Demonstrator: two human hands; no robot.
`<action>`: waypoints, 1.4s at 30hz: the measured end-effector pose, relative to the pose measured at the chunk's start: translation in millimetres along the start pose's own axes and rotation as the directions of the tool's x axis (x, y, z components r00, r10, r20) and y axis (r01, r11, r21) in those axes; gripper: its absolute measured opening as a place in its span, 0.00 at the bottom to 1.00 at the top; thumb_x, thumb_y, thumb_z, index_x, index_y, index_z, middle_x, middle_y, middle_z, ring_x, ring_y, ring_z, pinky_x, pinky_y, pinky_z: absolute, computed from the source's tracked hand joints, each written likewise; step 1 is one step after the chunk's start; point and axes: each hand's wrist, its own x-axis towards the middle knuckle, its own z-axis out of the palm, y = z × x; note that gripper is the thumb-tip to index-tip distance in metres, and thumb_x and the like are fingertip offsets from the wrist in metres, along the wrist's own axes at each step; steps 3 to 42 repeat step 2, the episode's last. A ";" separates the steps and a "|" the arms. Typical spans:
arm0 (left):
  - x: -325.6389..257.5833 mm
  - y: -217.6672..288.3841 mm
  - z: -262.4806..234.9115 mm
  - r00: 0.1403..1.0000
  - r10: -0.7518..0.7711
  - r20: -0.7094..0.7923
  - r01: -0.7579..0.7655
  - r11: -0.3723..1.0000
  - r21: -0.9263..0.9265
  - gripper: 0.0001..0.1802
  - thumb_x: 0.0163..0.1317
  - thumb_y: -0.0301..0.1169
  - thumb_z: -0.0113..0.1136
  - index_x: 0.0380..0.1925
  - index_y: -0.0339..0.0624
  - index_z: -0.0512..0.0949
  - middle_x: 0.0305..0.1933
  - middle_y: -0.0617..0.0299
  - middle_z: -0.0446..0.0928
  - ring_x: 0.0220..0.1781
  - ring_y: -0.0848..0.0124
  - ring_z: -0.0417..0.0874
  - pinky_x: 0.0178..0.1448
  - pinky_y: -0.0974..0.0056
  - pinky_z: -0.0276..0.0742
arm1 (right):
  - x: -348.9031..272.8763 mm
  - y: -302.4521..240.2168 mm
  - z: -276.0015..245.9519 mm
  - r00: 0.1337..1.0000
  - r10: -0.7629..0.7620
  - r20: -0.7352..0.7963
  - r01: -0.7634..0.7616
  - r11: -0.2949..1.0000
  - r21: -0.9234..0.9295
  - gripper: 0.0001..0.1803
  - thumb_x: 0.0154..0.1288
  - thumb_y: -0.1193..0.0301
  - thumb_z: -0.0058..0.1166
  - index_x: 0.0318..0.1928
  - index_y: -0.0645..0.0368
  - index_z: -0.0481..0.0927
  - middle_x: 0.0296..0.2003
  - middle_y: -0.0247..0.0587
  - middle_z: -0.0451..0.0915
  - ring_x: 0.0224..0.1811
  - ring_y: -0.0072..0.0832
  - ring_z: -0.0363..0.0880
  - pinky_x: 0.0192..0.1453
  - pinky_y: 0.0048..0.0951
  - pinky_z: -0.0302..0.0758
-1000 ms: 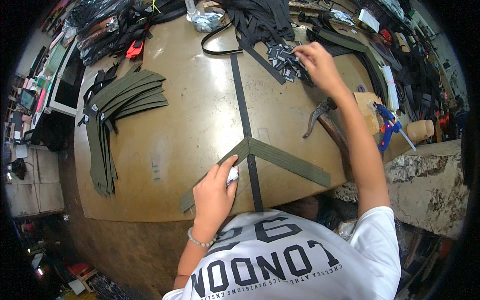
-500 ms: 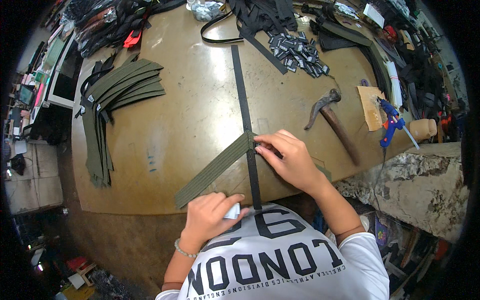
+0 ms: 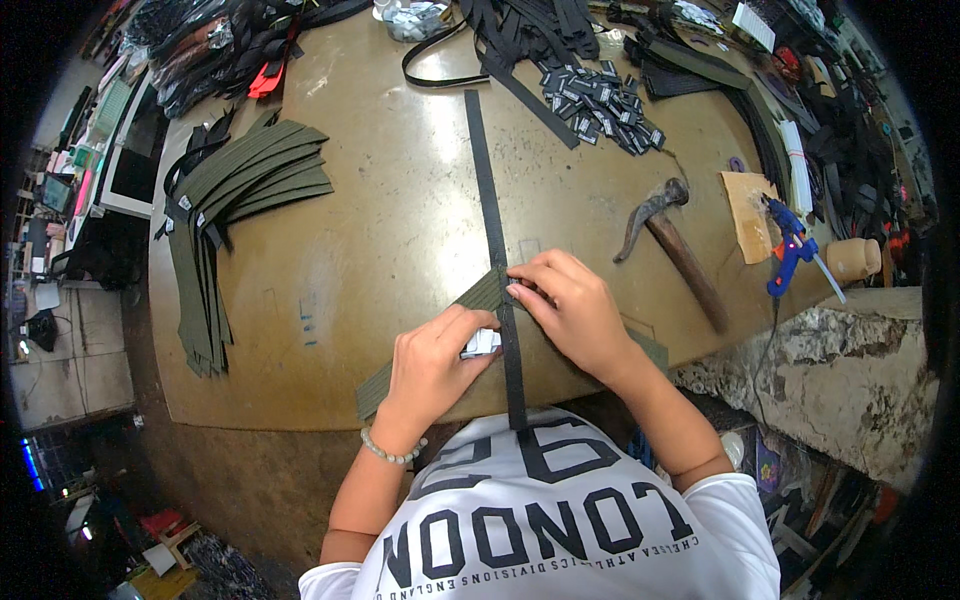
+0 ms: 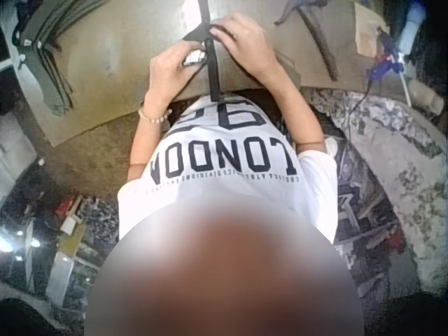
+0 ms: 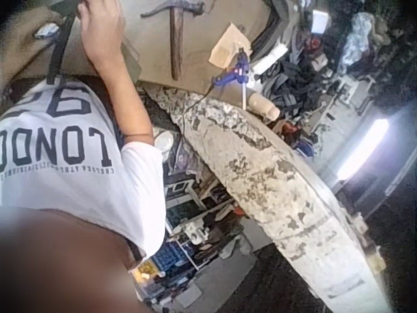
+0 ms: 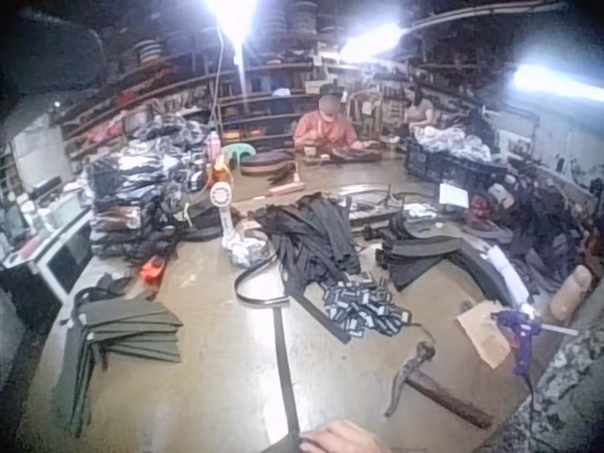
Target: The person assembles belts by applying hot glue to black straps, attaching green fabric pieces, and affixing small rectangular tags. The person repeats this process for multiple belt units on a cluttered workbench.
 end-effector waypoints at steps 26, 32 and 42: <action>5.8 -2.7 2.5 0.999 0.033 -0.026 -0.033 0.999 -0.004 0.17 0.46 0.27 0.74 0.39 0.47 0.80 0.35 0.61 0.81 0.33 0.59 0.84 0.34 0.59 0.79 | -0.3 -0.4 0.1 0.999 0.030 0.012 -0.030 0.999 0.010 0.08 0.63 0.73 0.61 0.43 0.61 0.83 0.37 0.44 0.79 0.42 0.42 0.80 0.46 0.38 0.77; 5.8 -2.7 2.5 0.999 0.033 -0.026 -0.033 0.999 -0.004 0.17 0.46 0.27 0.74 0.39 0.47 0.80 0.35 0.61 0.81 0.33 0.59 0.84 0.34 0.59 0.79 | -0.3 -0.4 0.1 0.999 0.030 0.012 -0.030 0.999 0.010 0.08 0.63 0.73 0.61 0.43 0.61 0.83 0.37 0.44 0.79 0.42 0.42 0.80 0.46 0.38 0.77; 5.8 -2.7 2.5 0.999 0.033 -0.026 -0.033 0.999 -0.004 0.17 0.46 0.27 0.74 0.39 0.47 0.80 0.35 0.61 0.81 0.33 0.59 0.84 0.34 0.59 0.79 | -0.3 -0.4 0.1 0.999 0.030 0.012 -0.030 0.999 0.010 0.08 0.63 0.73 0.61 0.43 0.61 0.83 0.37 0.44 0.79 0.42 0.42 0.80 0.46 0.38 0.77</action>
